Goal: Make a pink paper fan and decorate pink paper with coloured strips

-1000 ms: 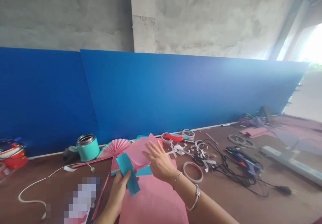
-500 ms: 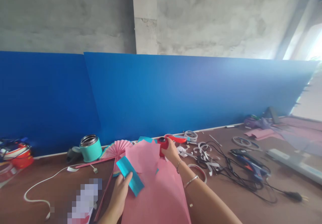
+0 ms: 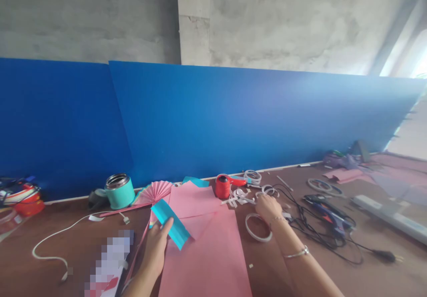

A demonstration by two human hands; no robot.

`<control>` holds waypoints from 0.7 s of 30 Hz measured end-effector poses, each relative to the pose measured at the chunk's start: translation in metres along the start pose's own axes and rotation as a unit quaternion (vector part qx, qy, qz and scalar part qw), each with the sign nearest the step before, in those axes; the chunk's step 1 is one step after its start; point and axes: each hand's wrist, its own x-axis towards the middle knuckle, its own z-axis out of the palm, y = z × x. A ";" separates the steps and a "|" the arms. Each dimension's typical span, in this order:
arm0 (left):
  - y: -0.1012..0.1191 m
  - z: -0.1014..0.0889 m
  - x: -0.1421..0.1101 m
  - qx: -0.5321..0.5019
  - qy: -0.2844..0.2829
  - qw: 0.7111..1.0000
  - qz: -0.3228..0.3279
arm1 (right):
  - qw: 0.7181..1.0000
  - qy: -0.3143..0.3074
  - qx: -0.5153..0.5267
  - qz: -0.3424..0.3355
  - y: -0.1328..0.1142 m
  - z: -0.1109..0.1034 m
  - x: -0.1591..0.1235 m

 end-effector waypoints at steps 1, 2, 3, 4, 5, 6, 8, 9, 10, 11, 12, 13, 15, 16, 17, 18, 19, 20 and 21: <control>0.003 0.002 -0.002 -0.012 -0.011 1.000 -0.007 | 1.000 -0.012 -0.022 0.006 0.009 -0.004 -0.002; 0.006 0.003 -0.004 -0.027 -0.032 0.999 -0.019 | 0.999 -0.022 -0.040 0.004 0.015 -0.006 -0.004; 0.008 0.005 -0.007 -0.042 -0.057 0.997 -0.035 | 0.998 -0.030 -0.054 -0.002 0.018 -0.008 -0.005; 0.010 0.007 -0.010 -0.058 -0.083 0.993 -0.056 | 0.997 -0.037 -0.065 -0.012 0.020 -0.009 -0.005; 0.011 0.009 -0.014 -0.072 -0.113 0.987 -0.083 | 0.996 -0.043 -0.072 -0.022 0.021 -0.010 -0.005; 0.012 0.011 -0.018 -0.085 -0.148 0.979 -0.113 | 0.995 -0.048 -0.077 -0.031 0.020 -0.011 -0.005; 0.011 0.013 -0.024 -0.110 -0.222 0.954 -0.171 | 0.994 -0.056 -0.081 -0.042 0.019 -0.014 -0.004; 0.011 0.014 -0.026 -0.121 -0.248 0.941 -0.194 | 0.994 -0.059 -0.082 -0.046 0.019 -0.016 -0.005; 0.010 0.014 -0.026 -0.130 -0.263 0.933 -0.209 | 0.994 -0.061 -0.081 -0.048 0.020 -0.019 -0.005; 0.009 0.014 -0.024 -0.137 -0.260 0.932 -0.211 | 0.994 -0.062 -0.080 -0.049 0.021 -0.022 -0.005; 0.009 0.012 -0.021 -0.142 -0.243 0.939 -0.198 | 0.994 -0.059 -0.078 -0.050 0.022 -0.026 -0.005; 0.009 0.011 -0.017 -0.147 -0.217 0.949 -0.176 | 0.994 -0.054 -0.075 -0.050 0.022 -0.029 -0.005; 0.010 0.007 -0.008 -0.154 -0.160 0.968 -0.119 | 0.996 -0.037 -0.064 -0.052 0.022 -0.035 -0.005; 0.012 0.005 -0.005 -0.158 -0.141 0.972 -0.097 | 0.997 -0.030 -0.057 -0.053 0.021 -0.037 -0.004; 0.013 0.003 -0.005 -0.161 -0.133 0.974 -0.088 | 0.997 -0.025 -0.051 -0.054 0.019 -0.039 -0.004; 0.014 0.003 -0.006 -0.164 -0.138 0.972 -0.093 | 0.997 -0.022 -0.046 -0.055 0.017 -0.040 -0.004; 0.016 0.004 -0.009 -0.168 -0.156 0.967 -0.112 | 0.997 -0.020 -0.041 -0.058 0.014 -0.040 -0.004; 0.016 0.006 -0.014 -0.168 -0.183 0.958 -0.140 | 0.997 -0.019 -0.037 -0.061 0.012 -0.040 -0.005; 0.017 0.009 -0.020 -0.165 -0.221 0.945 -0.176 | 0.997 -0.020 -0.033 -0.065 0.010 -0.039 -0.006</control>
